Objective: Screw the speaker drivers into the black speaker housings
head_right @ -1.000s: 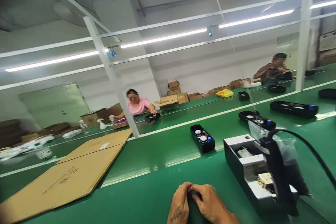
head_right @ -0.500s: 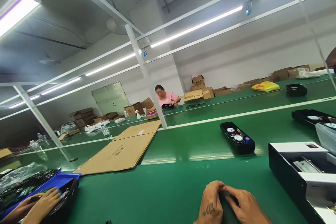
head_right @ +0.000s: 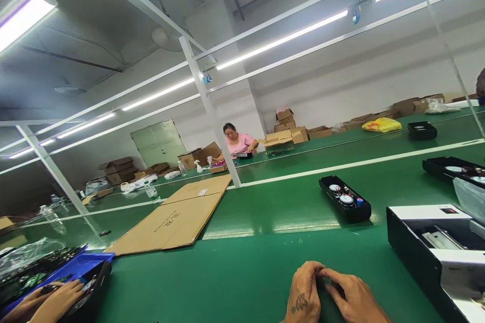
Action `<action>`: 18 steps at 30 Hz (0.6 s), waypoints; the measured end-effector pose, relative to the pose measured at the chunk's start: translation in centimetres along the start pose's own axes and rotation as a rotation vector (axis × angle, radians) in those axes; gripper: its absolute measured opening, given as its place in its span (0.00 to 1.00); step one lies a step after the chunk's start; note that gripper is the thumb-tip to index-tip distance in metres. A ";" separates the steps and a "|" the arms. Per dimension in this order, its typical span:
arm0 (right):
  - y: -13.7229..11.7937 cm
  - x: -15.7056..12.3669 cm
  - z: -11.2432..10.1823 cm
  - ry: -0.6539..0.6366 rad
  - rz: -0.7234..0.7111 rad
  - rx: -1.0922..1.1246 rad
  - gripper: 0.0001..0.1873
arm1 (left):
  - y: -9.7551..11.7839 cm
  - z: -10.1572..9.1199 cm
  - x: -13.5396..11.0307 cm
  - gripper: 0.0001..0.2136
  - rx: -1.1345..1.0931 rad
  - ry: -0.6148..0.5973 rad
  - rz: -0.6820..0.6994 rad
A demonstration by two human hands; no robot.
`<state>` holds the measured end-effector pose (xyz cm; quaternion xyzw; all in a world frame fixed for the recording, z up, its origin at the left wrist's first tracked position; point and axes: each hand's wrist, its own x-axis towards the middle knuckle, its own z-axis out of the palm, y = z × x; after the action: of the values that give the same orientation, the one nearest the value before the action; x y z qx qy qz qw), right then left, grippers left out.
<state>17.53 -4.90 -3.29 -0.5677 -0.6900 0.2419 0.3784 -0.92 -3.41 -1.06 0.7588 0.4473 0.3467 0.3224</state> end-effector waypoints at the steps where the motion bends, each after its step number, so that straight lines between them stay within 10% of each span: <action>1: -0.2 0.0 -0.1 -0.012 0.004 -0.003 0.23 | -0.1 0.1 0.0 0.20 0.004 0.003 0.002; 18: -3.8 -0.4 -1.2 0.014 -0.010 0.029 0.23 | -0.2 -0.4 1.4 0.22 0.012 0.052 0.102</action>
<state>16.28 -6.30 0.23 -0.5605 -0.6866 0.2458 0.3925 -0.81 -2.03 -0.67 0.7735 0.4182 0.3794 0.2880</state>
